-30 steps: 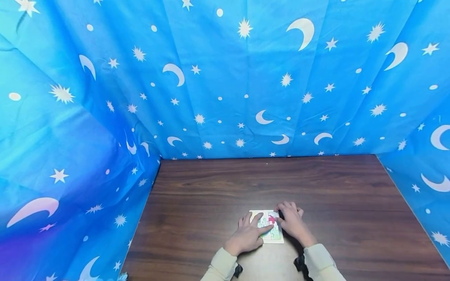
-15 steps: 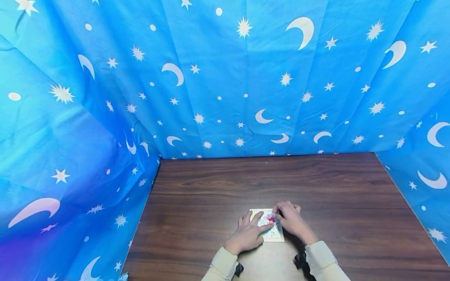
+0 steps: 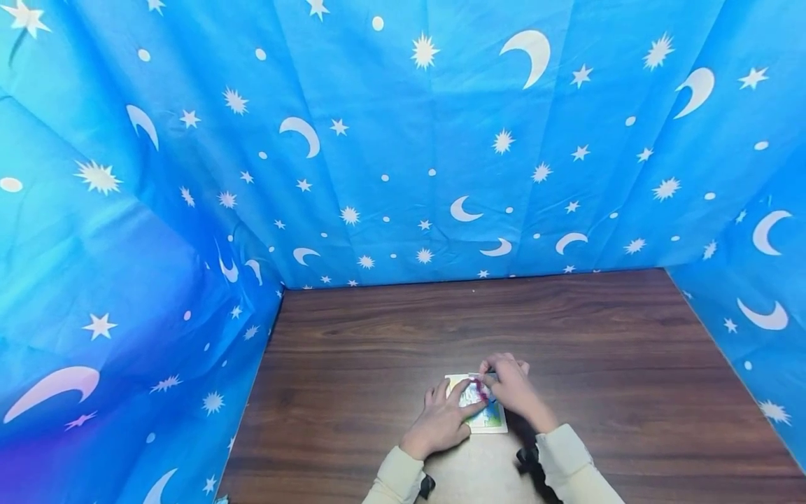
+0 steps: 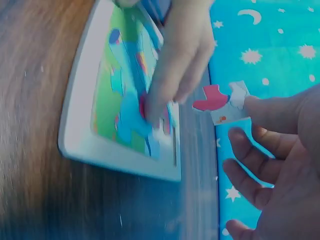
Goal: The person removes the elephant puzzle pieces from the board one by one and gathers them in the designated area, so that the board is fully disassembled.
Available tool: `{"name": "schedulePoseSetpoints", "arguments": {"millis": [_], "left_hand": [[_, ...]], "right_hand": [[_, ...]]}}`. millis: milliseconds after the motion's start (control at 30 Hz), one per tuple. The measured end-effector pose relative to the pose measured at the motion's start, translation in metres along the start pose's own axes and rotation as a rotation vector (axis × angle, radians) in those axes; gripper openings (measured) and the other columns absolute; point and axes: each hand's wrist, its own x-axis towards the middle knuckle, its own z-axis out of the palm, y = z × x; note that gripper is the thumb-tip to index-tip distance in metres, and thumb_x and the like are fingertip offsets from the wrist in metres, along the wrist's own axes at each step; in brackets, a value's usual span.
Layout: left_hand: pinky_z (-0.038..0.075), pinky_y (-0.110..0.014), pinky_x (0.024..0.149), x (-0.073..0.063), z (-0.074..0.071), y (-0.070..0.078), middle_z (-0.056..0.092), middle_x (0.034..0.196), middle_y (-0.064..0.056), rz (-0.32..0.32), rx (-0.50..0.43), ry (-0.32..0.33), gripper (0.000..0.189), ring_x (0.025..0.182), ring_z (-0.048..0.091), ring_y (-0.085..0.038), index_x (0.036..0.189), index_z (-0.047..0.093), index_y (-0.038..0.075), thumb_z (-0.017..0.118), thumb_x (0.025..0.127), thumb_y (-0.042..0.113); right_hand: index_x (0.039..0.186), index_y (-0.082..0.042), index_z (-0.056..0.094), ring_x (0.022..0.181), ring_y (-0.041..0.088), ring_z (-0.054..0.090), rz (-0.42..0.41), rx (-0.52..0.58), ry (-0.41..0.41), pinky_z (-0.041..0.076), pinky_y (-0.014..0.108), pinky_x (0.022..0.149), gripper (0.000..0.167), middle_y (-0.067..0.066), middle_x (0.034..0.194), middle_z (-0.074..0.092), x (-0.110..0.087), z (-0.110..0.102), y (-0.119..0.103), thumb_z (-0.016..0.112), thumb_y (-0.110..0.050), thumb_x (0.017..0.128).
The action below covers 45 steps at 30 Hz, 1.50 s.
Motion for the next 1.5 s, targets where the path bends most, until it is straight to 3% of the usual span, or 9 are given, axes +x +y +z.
{"name": "schedulePoseSetpoints", "arguments": {"millis": [133, 300, 500, 633, 767, 967, 1100, 1300, 1500], "left_hand": [[0.039, -0.06, 0.099, 0.004, -0.005, -0.005, 0.035, 0.159, -0.008, -0.017, -0.041, 0.028, 0.072, 0.138, 0.037, -0.043, 0.155, 0.042, 0.036, 0.064, 0.086, 0.028], [0.036, -0.057, 0.101, 0.007, -0.007, -0.014, 0.034, 0.158, -0.012, -0.086, -0.11, 0.053, 0.087, 0.139, 0.036, -0.038, 0.159, 0.036, 0.019, 0.07, 0.08, 0.03], [0.034, -0.063, 0.105, -0.002, 0.0, -0.018, 0.03, 0.16, -0.018, -0.155, -0.131, 0.08, 0.096, 0.143, 0.03, -0.042, 0.158, 0.032, 0.01, 0.075, 0.077, 0.035], [0.032, -0.066, 0.104, -0.008, 0.004, -0.018, 0.036, 0.154, -0.019, -0.195, -0.16, 0.09, 0.093, 0.14, 0.033, -0.044, 0.154, 0.038, 0.003, 0.076, 0.078, 0.041], [0.031, -0.064, 0.104, -0.011, 0.007, -0.019, 0.043, 0.151, -0.014, -0.218, -0.163, 0.078, 0.087, 0.138, 0.037, -0.04, 0.151, 0.044, 0.005, 0.077, 0.08, 0.044], [0.031, -0.066, 0.104, -0.012, 0.009, -0.018, 0.043, 0.154, -0.012, -0.2, -0.206, 0.057, 0.087, 0.138, 0.037, -0.039, 0.152, 0.045, 0.009, 0.076, 0.078, 0.042], [0.03, -0.065, 0.105, -0.012, 0.008, -0.017, 0.044, 0.153, -0.012, -0.207, -0.211, 0.06, 0.086, 0.138, 0.037, -0.039, 0.151, 0.046, 0.009, 0.077, 0.078, 0.043], [0.03, -0.064, 0.106, -0.01, 0.004, -0.019, 0.044, 0.154, -0.011, -0.201, -0.209, 0.067, 0.086, 0.138, 0.038, -0.037, 0.152, 0.045, 0.01, 0.078, 0.079, 0.043], [0.03, -0.064, 0.106, -0.01, 0.003, -0.019, 0.044, 0.154, -0.01, -0.202, -0.211, 0.07, 0.087, 0.137, 0.038, -0.037, 0.151, 0.046, 0.009, 0.079, 0.079, 0.043]], "right_hand": [[0.076, -0.012, 0.062, 0.095, 0.033, 0.051, 0.037, 0.014, 0.015, 0.027, 0.063, 0.085, 0.017, 0.0, 0.085, 0.058, 0.004, -0.018, 0.01, 0.071, -0.002, 0.086], [0.073, -0.013, 0.061, 0.102, 0.043, 0.048, 0.103, -0.01, 0.005, 0.029, 0.068, 0.083, 0.017, 0.008, 0.092, 0.057, 0.008, -0.037, 0.026, 0.069, -0.005, 0.087], [0.075, -0.014, 0.061, 0.106, 0.051, 0.044, 0.157, -0.087, -0.043, 0.03, 0.071, 0.08, 0.015, 0.013, 0.096, 0.055, 0.004, -0.044, 0.045, 0.068, -0.006, 0.086], [0.076, -0.013, 0.06, 0.108, 0.052, 0.042, 0.169, -0.127, -0.05, 0.029, 0.07, 0.08, 0.015, 0.012, 0.096, 0.053, -0.002, -0.043, 0.056, 0.068, -0.003, 0.085], [0.078, -0.012, 0.061, 0.109, 0.053, 0.042, 0.148, -0.163, -0.03, 0.03, 0.07, 0.08, 0.014, 0.014, 0.098, 0.053, -0.007, -0.04, 0.067, 0.07, -0.003, 0.085], [0.078, -0.013, 0.06, 0.113, 0.055, 0.04, 0.149, -0.205, 0.021, 0.03, 0.071, 0.082, 0.016, 0.021, 0.106, 0.053, -0.014, -0.036, 0.079, 0.072, -0.006, 0.086], [0.078, -0.014, 0.059, 0.111, 0.054, 0.041, 0.1, -0.214, 0.053, 0.032, 0.068, 0.08, 0.017, 0.02, 0.105, 0.051, -0.013, -0.033, 0.085, 0.072, -0.003, 0.084], [0.077, -0.015, 0.058, 0.11, 0.054, 0.041, 0.076, -0.22, 0.094, 0.033, 0.068, 0.08, 0.019, 0.018, 0.104, 0.051, -0.011, -0.03, 0.087, 0.07, -0.001, 0.082], [0.085, -0.009, 0.064, 0.113, 0.054, 0.041, 0.072, -0.194, 0.107, 0.033, 0.069, 0.081, 0.009, 0.022, 0.106, 0.054, -0.01, -0.027, 0.079, 0.073, -0.008, 0.087]]}}
